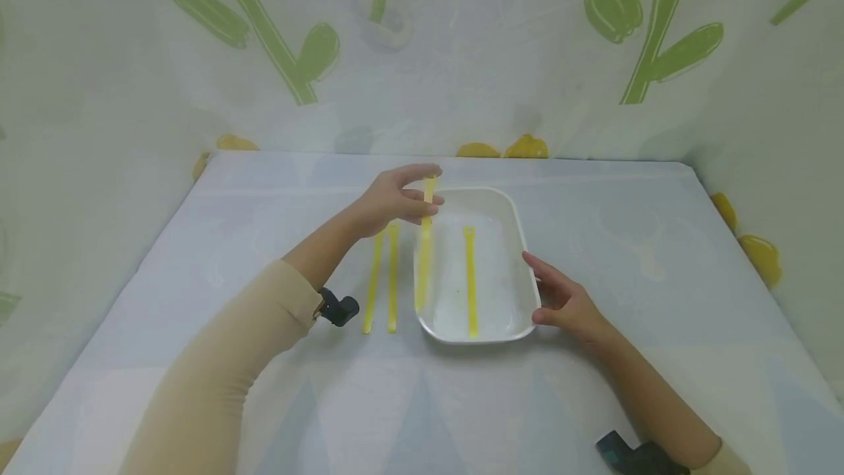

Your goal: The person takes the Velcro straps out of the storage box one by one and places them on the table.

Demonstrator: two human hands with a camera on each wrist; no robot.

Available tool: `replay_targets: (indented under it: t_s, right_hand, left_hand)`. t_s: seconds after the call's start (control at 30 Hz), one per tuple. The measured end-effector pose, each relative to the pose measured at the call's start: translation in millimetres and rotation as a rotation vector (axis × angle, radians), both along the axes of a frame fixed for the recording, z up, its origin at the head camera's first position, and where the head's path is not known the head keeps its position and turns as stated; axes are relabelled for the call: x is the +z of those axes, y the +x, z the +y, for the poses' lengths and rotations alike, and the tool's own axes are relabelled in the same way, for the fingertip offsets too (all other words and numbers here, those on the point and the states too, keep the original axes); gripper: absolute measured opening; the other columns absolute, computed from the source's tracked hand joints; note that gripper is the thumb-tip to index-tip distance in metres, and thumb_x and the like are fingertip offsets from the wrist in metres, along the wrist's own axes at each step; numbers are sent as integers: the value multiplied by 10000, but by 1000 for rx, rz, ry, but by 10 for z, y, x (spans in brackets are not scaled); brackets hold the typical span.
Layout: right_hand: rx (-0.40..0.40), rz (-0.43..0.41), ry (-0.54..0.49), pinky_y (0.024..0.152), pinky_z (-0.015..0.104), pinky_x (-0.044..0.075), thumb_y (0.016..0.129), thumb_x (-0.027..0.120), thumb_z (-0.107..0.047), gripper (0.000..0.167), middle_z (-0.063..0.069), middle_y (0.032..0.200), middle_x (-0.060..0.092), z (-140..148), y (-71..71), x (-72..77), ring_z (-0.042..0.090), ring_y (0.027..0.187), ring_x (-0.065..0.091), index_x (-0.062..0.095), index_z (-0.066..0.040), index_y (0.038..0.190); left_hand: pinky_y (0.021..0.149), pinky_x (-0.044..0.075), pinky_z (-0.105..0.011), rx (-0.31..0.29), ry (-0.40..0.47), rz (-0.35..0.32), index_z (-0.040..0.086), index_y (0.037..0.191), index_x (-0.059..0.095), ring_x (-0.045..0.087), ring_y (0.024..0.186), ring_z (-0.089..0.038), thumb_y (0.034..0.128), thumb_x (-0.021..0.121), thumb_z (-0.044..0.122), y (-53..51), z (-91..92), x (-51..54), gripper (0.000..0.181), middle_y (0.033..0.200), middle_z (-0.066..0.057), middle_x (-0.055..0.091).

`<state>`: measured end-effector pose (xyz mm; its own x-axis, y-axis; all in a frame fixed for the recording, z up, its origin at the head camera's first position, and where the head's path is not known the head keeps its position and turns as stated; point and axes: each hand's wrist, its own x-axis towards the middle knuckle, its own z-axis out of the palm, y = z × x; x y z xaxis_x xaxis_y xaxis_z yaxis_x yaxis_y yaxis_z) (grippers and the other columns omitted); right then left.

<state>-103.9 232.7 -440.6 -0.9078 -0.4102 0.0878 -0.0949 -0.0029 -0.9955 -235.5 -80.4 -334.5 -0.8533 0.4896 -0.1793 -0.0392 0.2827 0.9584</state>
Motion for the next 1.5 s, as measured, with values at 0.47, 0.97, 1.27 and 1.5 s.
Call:
replay_targets:
  t_s: [0.47,0.97,1.27,1.5]
  right_hand:
    - [4,4,5,779,284,552,804,754,-123,798,-99,1393,449,25,8,1,67,1163,524,327,-143,1478]
    - [10,11,-11,774,279,552,793,769,-184,815,-92,1385,456,25,6,-6,70,1150,536,327,-127,1476]
    - [3,3,0,786,278,549,798,766,-199,808,-135,1397,439,8,-1,-8,48,1158,529,331,-144,1476]
    - [-5,2,7,803,272,542,793,770,-203,815,-173,1410,415,-10,-18,7,31,1171,514,330,-143,1477]
  left_hand:
    - [854,536,-363,76,-34,-17,177,1403,441,591,1160,-231,837,703,81,101,-509,-208,631,1485,-66,390]
    - [877,521,-317,112,-192,-60,215,1417,423,586,1158,-187,808,753,192,180,-963,-625,693,1438,-22,449]
    - [966,456,-395,173,-306,38,154,1387,473,542,1210,-245,782,769,150,171,-1093,-805,674,1331,-91,563]
    - [950,464,-421,166,-441,144,134,1381,483,564,1117,-299,761,789,166,133,-1087,-879,692,1278,-140,555]
